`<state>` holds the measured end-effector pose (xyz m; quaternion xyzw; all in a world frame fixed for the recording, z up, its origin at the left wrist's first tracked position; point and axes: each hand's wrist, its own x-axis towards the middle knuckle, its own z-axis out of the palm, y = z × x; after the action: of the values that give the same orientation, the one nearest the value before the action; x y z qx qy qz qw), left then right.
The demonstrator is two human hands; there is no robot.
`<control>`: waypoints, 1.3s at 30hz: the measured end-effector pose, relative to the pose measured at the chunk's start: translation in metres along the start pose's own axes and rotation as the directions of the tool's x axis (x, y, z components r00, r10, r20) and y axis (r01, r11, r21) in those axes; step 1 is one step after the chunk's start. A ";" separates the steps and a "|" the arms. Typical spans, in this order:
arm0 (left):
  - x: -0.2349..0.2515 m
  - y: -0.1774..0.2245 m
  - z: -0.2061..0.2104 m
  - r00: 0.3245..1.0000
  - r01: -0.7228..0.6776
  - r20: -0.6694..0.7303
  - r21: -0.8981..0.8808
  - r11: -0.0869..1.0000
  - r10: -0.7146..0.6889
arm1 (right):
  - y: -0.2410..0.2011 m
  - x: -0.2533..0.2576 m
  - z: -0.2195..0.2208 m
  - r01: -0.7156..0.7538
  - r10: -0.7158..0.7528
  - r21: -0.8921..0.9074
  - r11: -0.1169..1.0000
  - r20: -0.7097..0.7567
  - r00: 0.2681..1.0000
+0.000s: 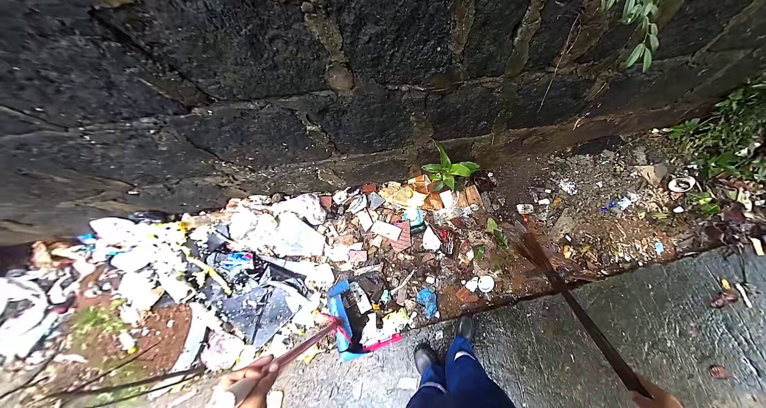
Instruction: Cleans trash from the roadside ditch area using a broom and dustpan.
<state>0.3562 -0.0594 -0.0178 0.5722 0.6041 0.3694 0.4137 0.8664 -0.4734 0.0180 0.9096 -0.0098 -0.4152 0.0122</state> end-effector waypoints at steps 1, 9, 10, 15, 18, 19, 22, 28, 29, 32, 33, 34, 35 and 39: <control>-0.001 -0.001 -0.001 1.000 -0.007 -0.004 -0.008 1.000 0.007 | -0.012 0.010 0.008 -0.024 0.023 -0.064 0.998 -0.014 1.000; -0.007 -0.009 -0.003 1.000 -0.003 -0.030 -0.027 1.000 0.002 | -0.067 0.009 0.058 0.087 -0.092 0.037 0.996 0.172 0.981; -0.004 -0.009 -0.002 1.000 -0.001 -0.026 -0.024 1.000 0.001 | -0.057 0.004 0.046 0.090 -0.110 0.118 0.989 0.177 0.978; -0.001 0.002 -0.002 0.999 0.013 -0.031 0.005 1.000 -0.013 | -0.032 -0.010 -0.026 0.121 -0.143 0.192 0.974 0.103 0.984; -0.002 0.002 -0.002 0.999 0.008 -0.051 -0.017 1.000 -0.009 | -0.041 0.014 -0.035 0.083 -0.082 0.009 0.997 -0.005 0.997; -0.002 0.000 -0.004 0.999 0.006 -0.049 -0.023 1.000 -0.007 | -0.052 0.023 -0.027 0.056 -0.057 -0.049 0.997 -0.034 0.998; -0.006 -0.006 -0.008 0.998 -0.015 -0.062 -0.049 0.999 0.012 | -0.101 0.053 0.016 0.004 -0.009 -0.106 0.994 -0.049 0.999; -0.014 -0.005 -0.006 0.996 -0.006 -0.089 -0.022 1.000 0.004 | -0.185 -0.005 0.077 0.138 -0.094 -0.317 0.938 0.150 0.984; -0.014 -0.006 -0.005 0.996 -0.006 -0.085 -0.021 1.000 0.004 | -0.187 -0.015 0.077 0.149 -0.096 -0.356 0.923 0.162 0.982; -0.012 -0.004 0.000 0.998 -0.007 -0.064 -0.014 1.000 0.006 | -0.179 -0.034 0.078 0.197 -0.123 -0.410 0.891 0.199 0.972; -0.011 -0.003 0.002 0.998 -0.009 -0.067 -0.013 1.000 0.008 | -0.178 -0.040 0.082 0.210 -0.126 -0.412 0.887 0.220 0.967; -0.011 -0.001 0.004 0.998 -0.006 -0.069 -0.007 1.000 0.006 | -0.178 -0.046 0.088 0.228 -0.132 -0.413 0.882 0.248 0.960; -0.012 0.002 0.006 0.998 0.001 -0.070 0.000 1.000 -0.001 | -0.179 -0.053 0.096 0.249 -0.134 -0.416 0.874 0.286 0.949; -0.013 0.009 0.013 0.997 -0.004 -0.073 0.036 0.999 0.007 | -0.191 -0.079 0.136 0.421 -0.222 -0.406 0.811 0.452 0.864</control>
<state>0.3720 -0.0723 -0.0132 0.5672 0.6238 0.3805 0.3800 0.7135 -0.2818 -0.0168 0.7645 0.2510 -0.5693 0.1689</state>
